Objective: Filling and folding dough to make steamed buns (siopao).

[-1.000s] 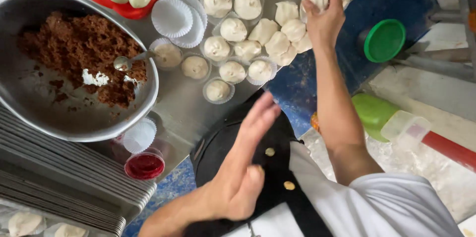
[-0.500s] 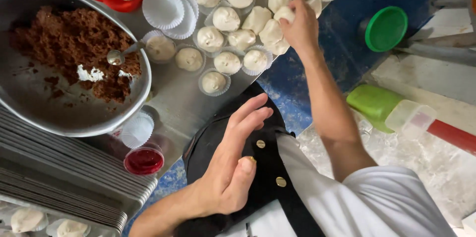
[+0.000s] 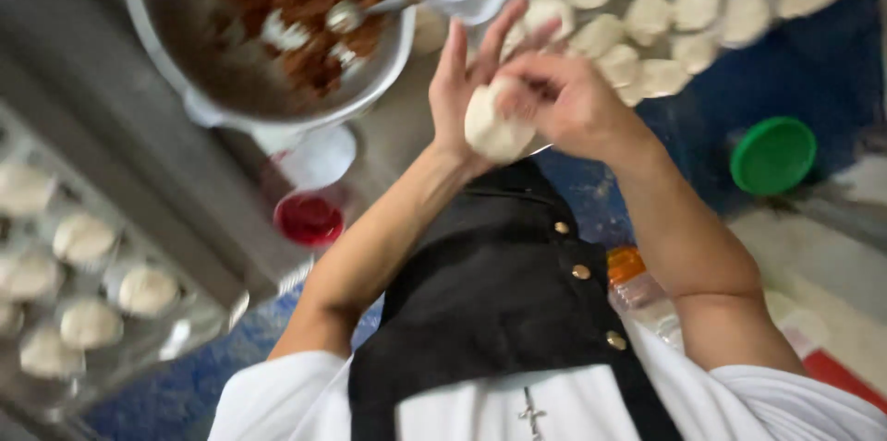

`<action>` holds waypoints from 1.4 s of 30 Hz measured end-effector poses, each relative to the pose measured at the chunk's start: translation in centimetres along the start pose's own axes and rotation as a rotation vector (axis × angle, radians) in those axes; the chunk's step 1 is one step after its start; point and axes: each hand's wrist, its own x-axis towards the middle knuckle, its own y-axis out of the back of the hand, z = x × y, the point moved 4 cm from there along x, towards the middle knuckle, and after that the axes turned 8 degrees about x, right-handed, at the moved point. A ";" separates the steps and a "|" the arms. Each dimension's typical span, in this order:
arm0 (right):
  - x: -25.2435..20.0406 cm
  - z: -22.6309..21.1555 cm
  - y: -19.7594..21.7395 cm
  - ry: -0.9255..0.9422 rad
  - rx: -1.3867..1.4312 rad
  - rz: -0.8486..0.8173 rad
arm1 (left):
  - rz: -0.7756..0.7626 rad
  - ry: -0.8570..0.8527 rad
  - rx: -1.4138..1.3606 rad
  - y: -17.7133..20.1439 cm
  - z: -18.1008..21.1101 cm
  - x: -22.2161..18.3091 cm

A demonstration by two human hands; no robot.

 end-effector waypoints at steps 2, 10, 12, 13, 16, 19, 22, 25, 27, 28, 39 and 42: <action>1.3 -4.0 -2.7 0.156 -0.158 0.096 | 0.001 -0.074 -0.030 -0.6 2.5 -1.6; 7.5 -7.9 -16.6 0.432 -0.546 0.404 | 0.021 -0.347 0.353 -3.6 7.6 -8.5; 9.6 -4.8 -21.6 0.423 -0.311 0.725 | 0.193 -0.361 -0.067 -6.5 10.7 -8.8; 9.3 -7.8 -21.2 0.421 -0.336 0.753 | 0.168 -0.334 -0.073 -5.5 10.9 -9.2; 9.4 -13.7 -18.8 -0.350 -0.901 0.612 | 0.015 -0.325 -0.379 -3.5 11.9 -9.6; 8.5 -10.7 -18.2 -0.377 -1.328 -0.302 | -0.088 -0.377 -0.634 -2.1 12.7 -11.1; 7.2 -5.5 -17.4 0.429 0.297 -0.151 | -0.142 -0.380 -0.312 0.7 13.1 -12.8; 4.9 -7.2 -16.3 0.483 -0.376 0.029 | -0.157 -0.401 0.258 2.5 13.0 -13.4; 3.8 -6.3 -16.5 0.281 -0.171 -0.031 | 0.112 -0.469 0.275 2.2 14.6 -15.0; 3.9 -7.2 -16.9 0.287 -0.158 -0.076 | 0.143 -0.505 0.273 4.1 15.8 -15.9; 17.2 0.8 -14.1 0.566 -1.183 -0.083 | 0.330 0.036 1.281 6.7 13.0 -22.0; 20.7 6.5 -13.3 0.503 -1.591 -0.138 | 0.405 -0.079 0.997 10.0 9.3 -21.2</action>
